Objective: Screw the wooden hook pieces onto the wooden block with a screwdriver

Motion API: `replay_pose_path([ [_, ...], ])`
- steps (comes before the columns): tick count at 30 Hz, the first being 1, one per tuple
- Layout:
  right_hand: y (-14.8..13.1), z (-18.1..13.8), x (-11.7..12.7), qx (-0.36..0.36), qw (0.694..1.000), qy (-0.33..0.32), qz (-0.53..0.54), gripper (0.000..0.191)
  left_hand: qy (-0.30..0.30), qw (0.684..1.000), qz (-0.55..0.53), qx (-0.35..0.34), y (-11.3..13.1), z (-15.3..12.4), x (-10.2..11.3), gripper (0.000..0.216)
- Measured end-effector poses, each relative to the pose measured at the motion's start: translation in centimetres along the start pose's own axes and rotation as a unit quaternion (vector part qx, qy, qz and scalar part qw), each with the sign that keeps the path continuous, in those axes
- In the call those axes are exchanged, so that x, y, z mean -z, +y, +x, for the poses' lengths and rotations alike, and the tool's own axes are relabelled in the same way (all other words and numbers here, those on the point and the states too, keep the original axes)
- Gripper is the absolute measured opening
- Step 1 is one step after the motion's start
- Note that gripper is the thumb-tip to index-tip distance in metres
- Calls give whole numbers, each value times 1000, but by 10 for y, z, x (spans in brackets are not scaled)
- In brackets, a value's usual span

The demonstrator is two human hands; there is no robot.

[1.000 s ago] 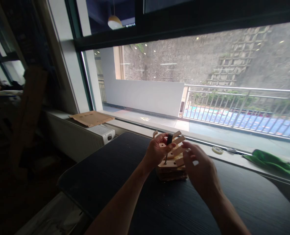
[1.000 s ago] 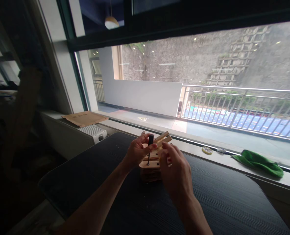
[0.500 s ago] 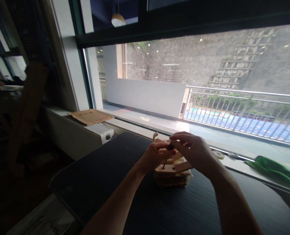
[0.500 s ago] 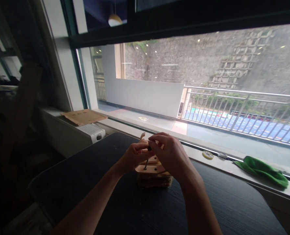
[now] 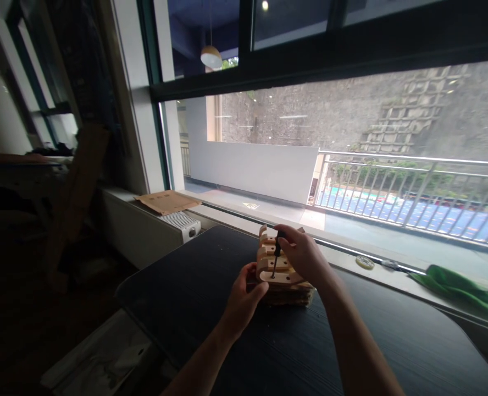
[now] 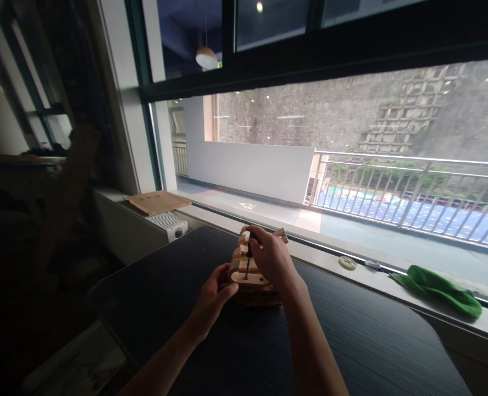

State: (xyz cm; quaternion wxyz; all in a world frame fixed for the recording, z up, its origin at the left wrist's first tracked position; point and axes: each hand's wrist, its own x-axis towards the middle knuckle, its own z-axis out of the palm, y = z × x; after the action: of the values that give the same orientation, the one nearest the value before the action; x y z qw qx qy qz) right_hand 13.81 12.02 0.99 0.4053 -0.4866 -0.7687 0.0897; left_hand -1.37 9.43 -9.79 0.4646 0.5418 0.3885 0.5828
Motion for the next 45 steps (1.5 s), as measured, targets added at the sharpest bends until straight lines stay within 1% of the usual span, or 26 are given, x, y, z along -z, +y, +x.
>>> replay_pose_path([
  [2,3,-1,0,2,1000,2,2,38,-9,999,47,-11,-5,-3,-3,41],
  [4,5,-1,0,0,1000,5,4,37,11,995,94,-32,-9,-3,-5,41],
  [6,7,0,0,-6,1000,4,9,36,34,990,128,-55,-13,-1,-6,37],
  [8,9,0,0,-7,1000,6,9,35,44,986,144,-65,-15,0,-6,31],
  [10,10,0,0,-5,1000,12,5,35,40,987,147,-60,-16,1,-6,27],
  [17,10,-1,4,-17,998,33,-41,31,25,989,137,-49,-13,2,-5,28],
  [23,5,-1,8,5,999,41,-9,28,27,989,135,-53,-18,3,-4,30],
  [27,7,0,10,-4,999,48,11,26,25,990,132,-51,-17,3,-4,29],
  [33,10,0,7,-17,998,62,-1,25,21,988,140,-54,-16,3,-4,29],
  [38,8,0,5,0,999,39,9,31,18,989,140,-54,-17,3,-4,28],
  [40,8,-1,5,1,999,36,12,29,20,990,133,-50,-16,2,-4,29],
  [45,11,-1,7,-20,998,60,-15,26,20,990,133,-44,-14,2,-5,29],
])
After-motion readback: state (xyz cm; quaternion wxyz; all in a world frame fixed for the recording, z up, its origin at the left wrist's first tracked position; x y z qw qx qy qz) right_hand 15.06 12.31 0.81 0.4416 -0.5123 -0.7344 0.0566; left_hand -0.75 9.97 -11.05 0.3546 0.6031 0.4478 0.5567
